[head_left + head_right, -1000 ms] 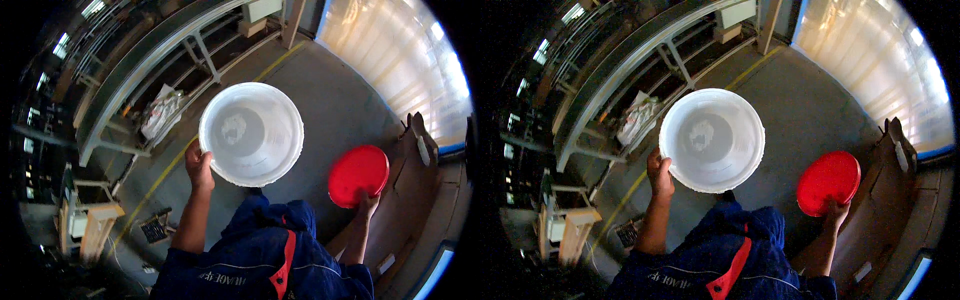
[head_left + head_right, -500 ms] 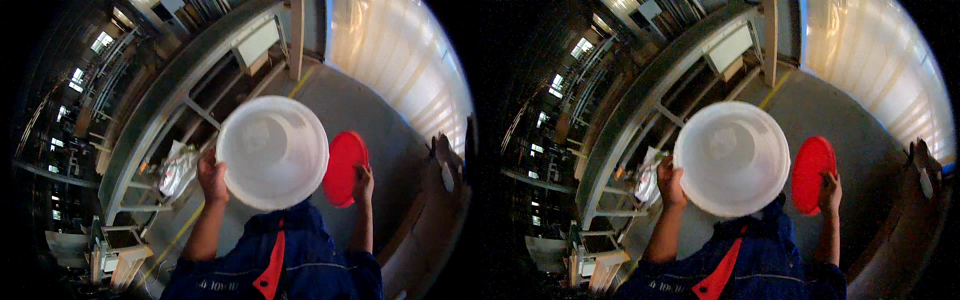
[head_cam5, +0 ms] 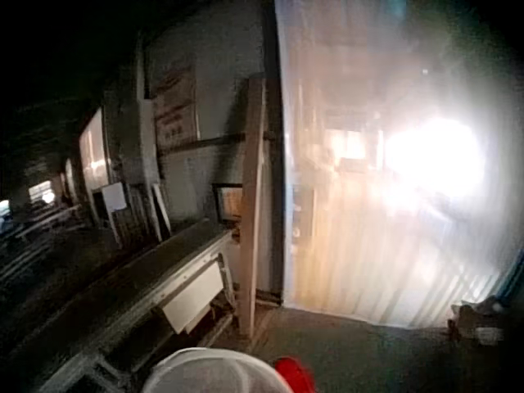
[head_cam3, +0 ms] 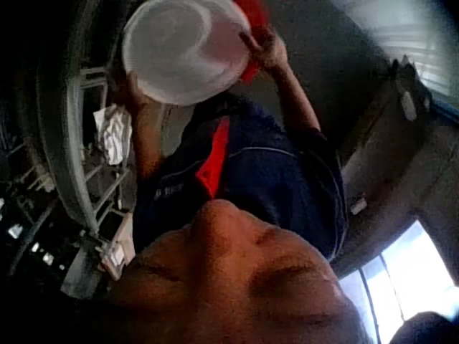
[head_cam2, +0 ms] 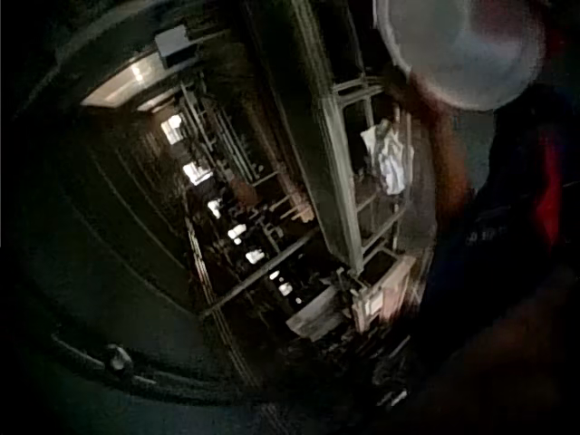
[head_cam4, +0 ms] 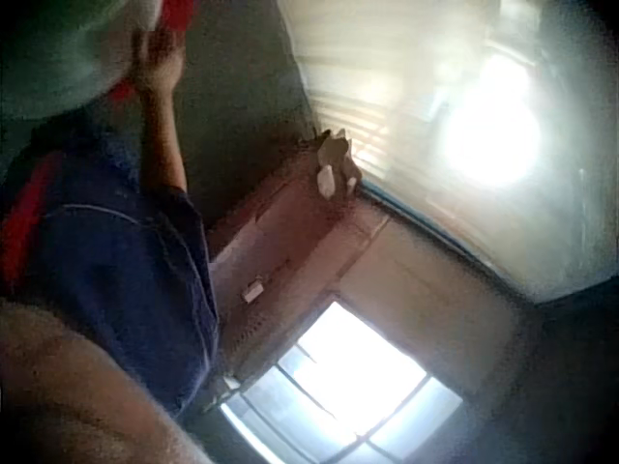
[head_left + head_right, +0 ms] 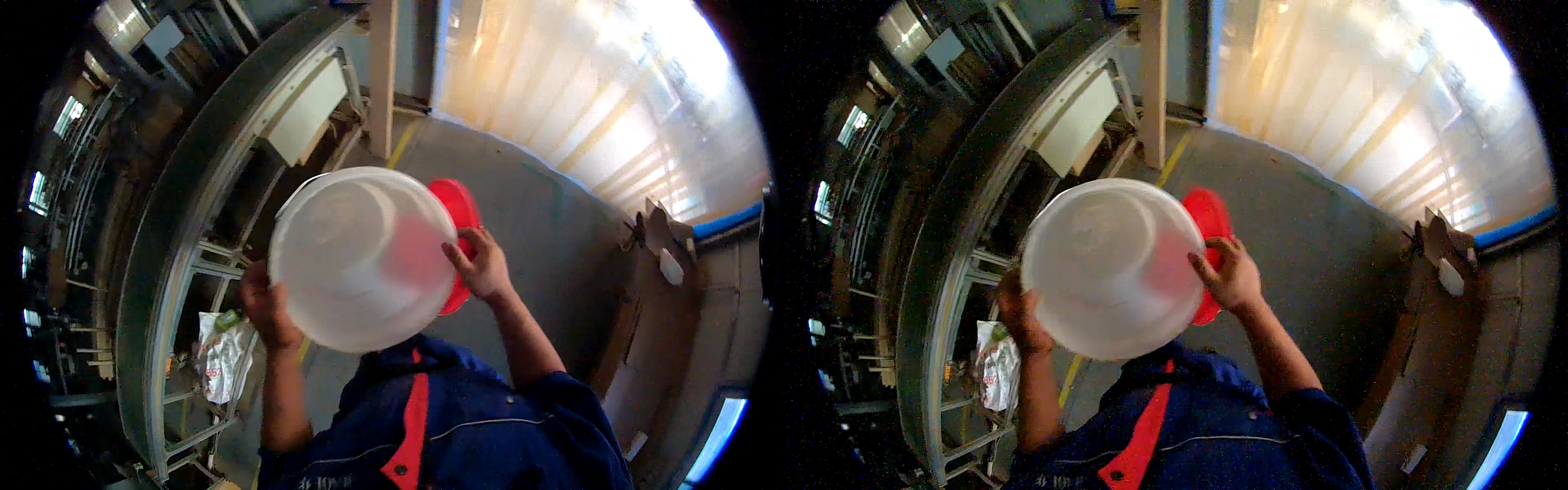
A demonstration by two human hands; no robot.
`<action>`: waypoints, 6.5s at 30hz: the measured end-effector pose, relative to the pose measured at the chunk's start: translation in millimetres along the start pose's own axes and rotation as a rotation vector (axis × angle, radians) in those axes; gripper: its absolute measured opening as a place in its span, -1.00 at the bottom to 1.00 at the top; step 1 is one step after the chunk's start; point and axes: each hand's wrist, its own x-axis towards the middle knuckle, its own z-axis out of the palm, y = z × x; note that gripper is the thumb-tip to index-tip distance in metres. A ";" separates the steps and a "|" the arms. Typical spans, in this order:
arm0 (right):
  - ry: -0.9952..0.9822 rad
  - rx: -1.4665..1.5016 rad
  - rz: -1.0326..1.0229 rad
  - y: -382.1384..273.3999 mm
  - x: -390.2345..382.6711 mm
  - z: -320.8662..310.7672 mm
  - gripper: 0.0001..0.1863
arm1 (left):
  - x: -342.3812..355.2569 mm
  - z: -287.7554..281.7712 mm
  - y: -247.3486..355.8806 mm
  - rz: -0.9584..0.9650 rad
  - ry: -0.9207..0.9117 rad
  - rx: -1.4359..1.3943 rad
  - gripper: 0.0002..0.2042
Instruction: The person sits on the floor and mixes a white powdery substance in a white bucket using their hands. They knead and combine the material repeatedly, occasionally lifting the bucket to adjust its position.
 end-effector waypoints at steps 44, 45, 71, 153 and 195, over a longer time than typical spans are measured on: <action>0.003 -0.228 0.191 2.5 276.2 24.1 -0.51 | 253.9 138.9 -121.3 0.310 -0.124 1.625 -0.69; -0.010 -0.239 0.196 3.0 276.5 23.4 -0.51 | 254.5 140.5 -120.8 0.327 -0.126 1.650 -0.69; -0.186 -0.417 0.017 57.6 397.3 162.2 -0.55 | 273.3 -7.3 -258.1 -0.844 -0.014 1.030 -0.43; -0.793 -0.118 -0.664 249.6 602.1 731.7 -0.59 | 304.3 -173.9 -625.1 -1.027 0.423 0.609 -0.74; -0.746 -0.199 -0.647 244.8 590.1 725.1 -0.62 | 282.3 -175.5 -642.2 -0.836 0.265 0.966 -0.61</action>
